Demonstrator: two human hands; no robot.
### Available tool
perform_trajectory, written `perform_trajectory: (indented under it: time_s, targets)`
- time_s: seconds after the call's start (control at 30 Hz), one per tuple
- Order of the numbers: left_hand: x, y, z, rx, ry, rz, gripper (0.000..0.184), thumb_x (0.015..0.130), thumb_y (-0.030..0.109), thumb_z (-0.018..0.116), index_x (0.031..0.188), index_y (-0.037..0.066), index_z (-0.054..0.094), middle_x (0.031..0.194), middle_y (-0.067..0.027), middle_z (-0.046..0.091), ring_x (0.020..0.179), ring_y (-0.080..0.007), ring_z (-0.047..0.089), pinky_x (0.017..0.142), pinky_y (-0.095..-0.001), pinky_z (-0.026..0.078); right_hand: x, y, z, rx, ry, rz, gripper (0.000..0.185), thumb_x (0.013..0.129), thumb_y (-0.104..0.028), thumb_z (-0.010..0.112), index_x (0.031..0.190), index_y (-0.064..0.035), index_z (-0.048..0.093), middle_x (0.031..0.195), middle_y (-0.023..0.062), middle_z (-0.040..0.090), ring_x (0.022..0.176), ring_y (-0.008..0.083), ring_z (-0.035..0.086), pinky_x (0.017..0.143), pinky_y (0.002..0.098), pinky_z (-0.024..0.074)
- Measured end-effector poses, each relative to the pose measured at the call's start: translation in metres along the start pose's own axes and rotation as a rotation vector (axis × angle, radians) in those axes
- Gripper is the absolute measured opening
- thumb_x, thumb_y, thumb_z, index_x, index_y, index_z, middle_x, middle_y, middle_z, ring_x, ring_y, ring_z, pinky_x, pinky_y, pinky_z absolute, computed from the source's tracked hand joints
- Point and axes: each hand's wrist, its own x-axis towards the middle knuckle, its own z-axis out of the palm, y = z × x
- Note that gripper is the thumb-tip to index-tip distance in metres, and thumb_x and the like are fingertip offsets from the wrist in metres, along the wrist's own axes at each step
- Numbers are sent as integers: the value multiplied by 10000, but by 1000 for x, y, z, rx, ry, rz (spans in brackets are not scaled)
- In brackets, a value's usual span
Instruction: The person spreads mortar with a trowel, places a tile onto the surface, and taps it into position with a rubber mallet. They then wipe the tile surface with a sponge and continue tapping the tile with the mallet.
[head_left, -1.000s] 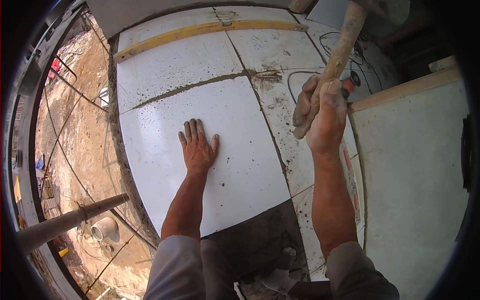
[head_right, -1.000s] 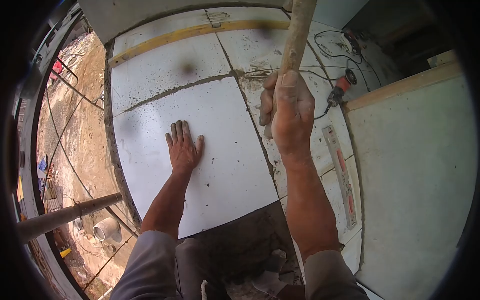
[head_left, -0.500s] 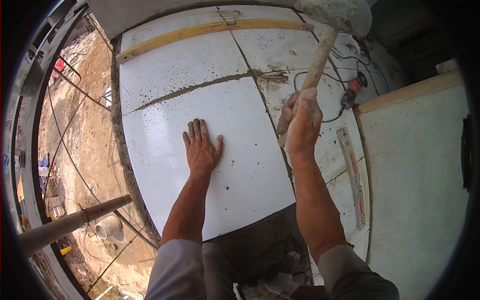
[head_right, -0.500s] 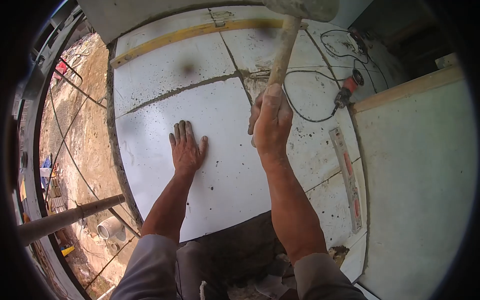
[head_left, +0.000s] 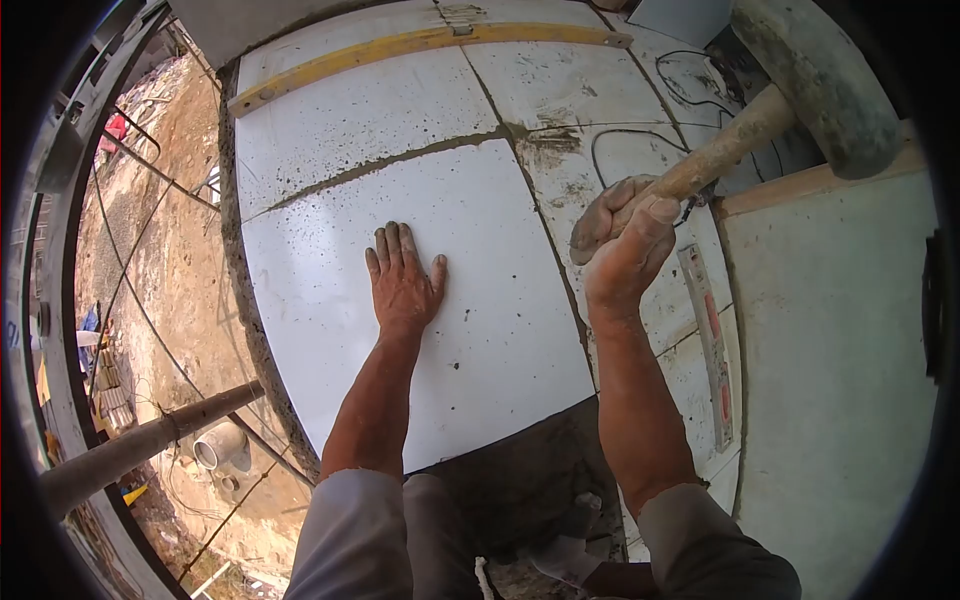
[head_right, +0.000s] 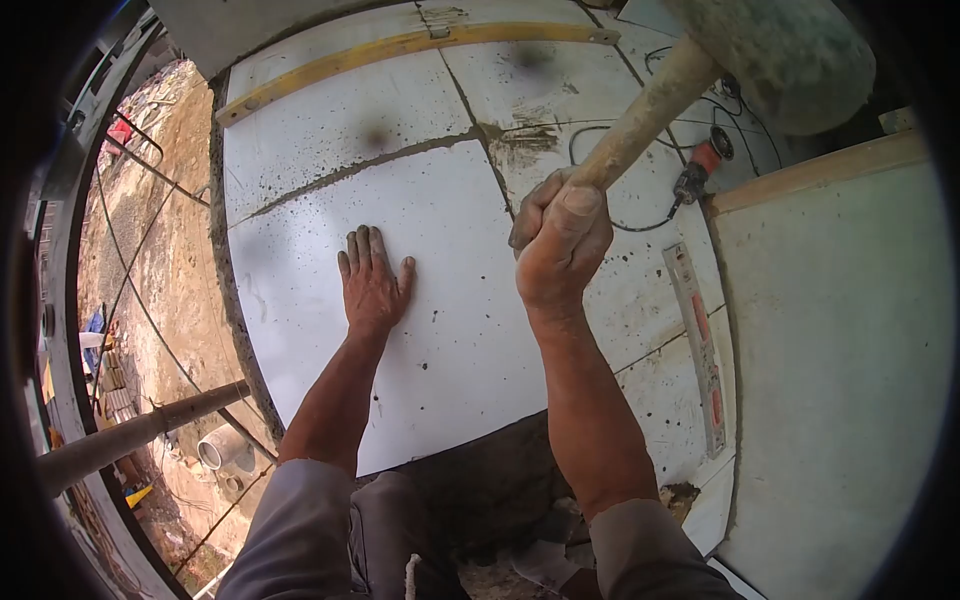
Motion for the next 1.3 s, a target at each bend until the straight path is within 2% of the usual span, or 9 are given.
perform_trajectory:
  time_s: [0.2,0.27,0.47,0.57,0.7,0.93,1.03,1.13,1.3]
  targets:
    - [9,1,-1,-5,24,22,707,951,456,382,1430,-40,228,1488,-214,244,1409,-342,174,1150,-480,131,-63,116,-27,-1022,-189,176,529,974,-463,394,765,9,511,574,62,479,536,170,519,522,358,441]
    - [5,0,3,-1,6,11,712,950,457,388,1434,-38,221,1496,-211,229,1414,-337,164,1151,-478,128,-20,46,-3,-544,-170,564,509,975,-451,402,773,0,522,572,53,473,523,158,491,507,347,417]
    - [1,-2,3,-4,-25,2,719,948,463,395,1438,-33,220,1504,-200,226,1420,-331,150,1152,-476,126,2,9,3,-81,16,-128,541,968,-527,362,842,-17,490,589,-8,421,478,75,392,442,252,361]
    - [6,1,1,-17,0,-1,726,946,474,397,1438,-31,223,1502,-196,231,1418,-327,154,1152,-475,128,-77,144,-66,-1044,-132,-177,562,971,-488,352,944,38,549,603,33,449,496,111,452,463,280,419]
    - [5,0,5,9,17,4,741,945,501,381,1437,-30,225,1500,-196,235,1417,-319,160,1153,-471,131,-19,38,-20,-519,-97,617,512,966,-501,381,778,-37,491,541,5,410,423,102,403,403,275,371]
    - [4,1,3,3,-4,-24,743,946,513,365,1448,-16,221,1507,-178,241,1424,-299,151,1162,-454,110,-5,38,-10,-294,90,-308,538,956,-571,315,795,-64,400,587,7,401,484,93,373,446,251,334]
    - [4,0,2,-14,2,-19,736,949,504,366,1448,-16,217,1508,-178,238,1425,-295,152,1163,-453,108,-96,128,-64,-1257,-400,388,480,979,-426,354,942,20,526,921,276,634,907,513,591,805,538,465]
    - [17,-2,-1,-11,29,-28,738,944,498,380,1448,-17,217,1506,-176,239,1423,-297,153,1162,-452,110,-34,51,-15,-525,-91,535,483,966,-505,382,754,-77,453,524,-10,394,395,97,375,378,279,368]
    - [5,-3,5,-47,26,-13,746,939,501,394,1433,-37,241,1496,-198,247,1414,-316,170,1159,-461,122,0,-4,15,-96,107,191,571,927,-644,335,743,-107,399,541,-8,386,411,92,337,371,240,269]
